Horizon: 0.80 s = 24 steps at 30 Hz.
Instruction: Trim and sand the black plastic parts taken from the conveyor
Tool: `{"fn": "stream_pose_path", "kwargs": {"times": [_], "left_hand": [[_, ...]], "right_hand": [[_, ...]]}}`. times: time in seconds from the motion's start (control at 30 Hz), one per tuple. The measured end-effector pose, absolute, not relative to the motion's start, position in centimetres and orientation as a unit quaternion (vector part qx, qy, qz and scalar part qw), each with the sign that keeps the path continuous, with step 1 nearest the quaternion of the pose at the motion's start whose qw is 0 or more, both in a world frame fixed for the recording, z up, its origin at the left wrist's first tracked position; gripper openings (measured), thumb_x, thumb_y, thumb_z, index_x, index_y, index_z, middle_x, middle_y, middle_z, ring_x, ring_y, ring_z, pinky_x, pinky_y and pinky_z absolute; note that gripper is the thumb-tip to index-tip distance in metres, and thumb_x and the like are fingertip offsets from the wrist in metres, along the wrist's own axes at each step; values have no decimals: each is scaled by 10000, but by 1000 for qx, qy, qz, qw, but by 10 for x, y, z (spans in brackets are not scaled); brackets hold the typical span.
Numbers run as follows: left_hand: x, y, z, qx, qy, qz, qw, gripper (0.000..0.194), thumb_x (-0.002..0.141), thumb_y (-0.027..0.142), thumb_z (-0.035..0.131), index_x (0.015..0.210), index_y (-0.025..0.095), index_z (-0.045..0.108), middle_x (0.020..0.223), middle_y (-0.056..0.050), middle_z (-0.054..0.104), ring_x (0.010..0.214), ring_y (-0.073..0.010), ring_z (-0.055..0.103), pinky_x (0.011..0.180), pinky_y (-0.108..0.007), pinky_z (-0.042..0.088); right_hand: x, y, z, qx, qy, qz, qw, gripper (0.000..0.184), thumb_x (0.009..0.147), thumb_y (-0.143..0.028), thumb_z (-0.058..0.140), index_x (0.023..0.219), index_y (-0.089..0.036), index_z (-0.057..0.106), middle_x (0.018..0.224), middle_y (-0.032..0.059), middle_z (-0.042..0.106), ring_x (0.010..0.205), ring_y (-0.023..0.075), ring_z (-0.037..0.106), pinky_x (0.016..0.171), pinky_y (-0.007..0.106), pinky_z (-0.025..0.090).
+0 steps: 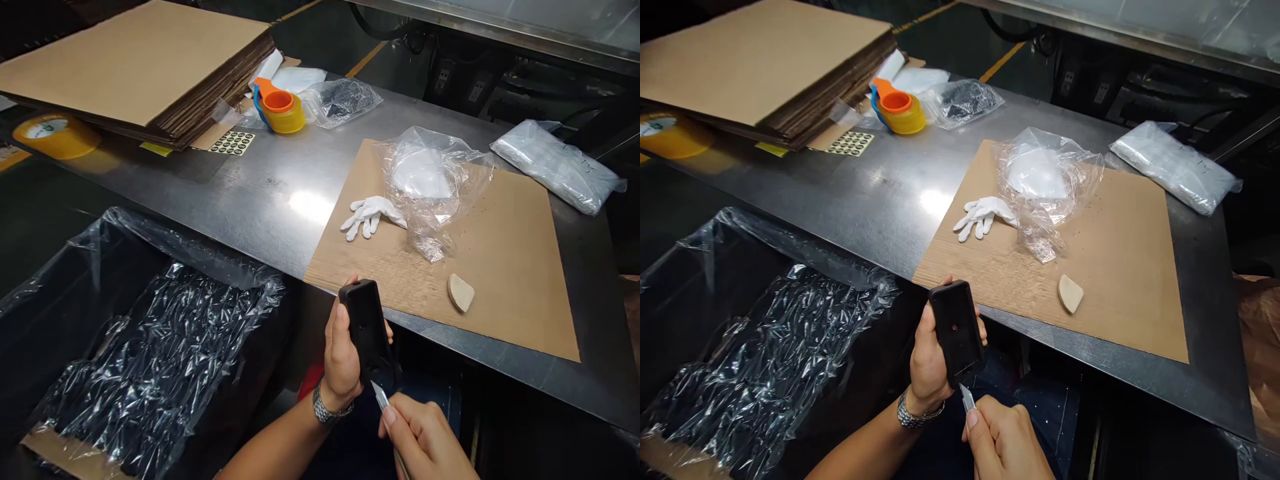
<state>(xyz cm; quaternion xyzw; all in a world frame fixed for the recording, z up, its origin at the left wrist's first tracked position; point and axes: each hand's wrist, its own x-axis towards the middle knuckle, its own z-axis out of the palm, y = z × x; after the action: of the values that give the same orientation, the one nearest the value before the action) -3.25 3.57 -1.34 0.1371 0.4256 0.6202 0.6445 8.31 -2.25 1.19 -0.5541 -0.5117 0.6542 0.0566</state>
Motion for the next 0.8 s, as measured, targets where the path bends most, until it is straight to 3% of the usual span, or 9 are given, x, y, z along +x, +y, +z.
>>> {"fn": "stream_pose_path", "kwargs": {"times": [0.47,0.57,0.67,0.8], "left_hand": [[-28,34,-11,129,434,667,592,422,874,474,331,1254,307,408,758,-6,612,579,-155,578,562,-291,472],[-27,34,-9,115,429,687,574,432,876,469,316,1275,317,386,759,-8,603,575,-160,562,554,-295,464],[-25,34,-7,104,420,705,562,433,876,471,301,1286,351,367,770,-4,584,581,-161,547,553,-296,457],[-23,35,-4,97,419,732,528,402,852,488,339,1235,389,407,775,12,563,578,-155,532,558,-299,458]], "right_hand": [[85,-27,7,-540,-462,698,83,501,856,-600,295,741,-164,514,365,-85,328,327,63,355,355,154,243],[87,-32,8,-583,-584,552,121,407,911,-449,295,801,-164,563,388,-57,399,340,76,404,355,178,248],[86,-40,6,-572,-740,284,210,273,909,-242,364,919,-132,614,486,-16,532,394,86,483,407,211,305],[78,-45,2,-525,-822,23,218,198,845,-105,485,940,-83,657,446,-26,508,367,87,477,410,247,310]]}}
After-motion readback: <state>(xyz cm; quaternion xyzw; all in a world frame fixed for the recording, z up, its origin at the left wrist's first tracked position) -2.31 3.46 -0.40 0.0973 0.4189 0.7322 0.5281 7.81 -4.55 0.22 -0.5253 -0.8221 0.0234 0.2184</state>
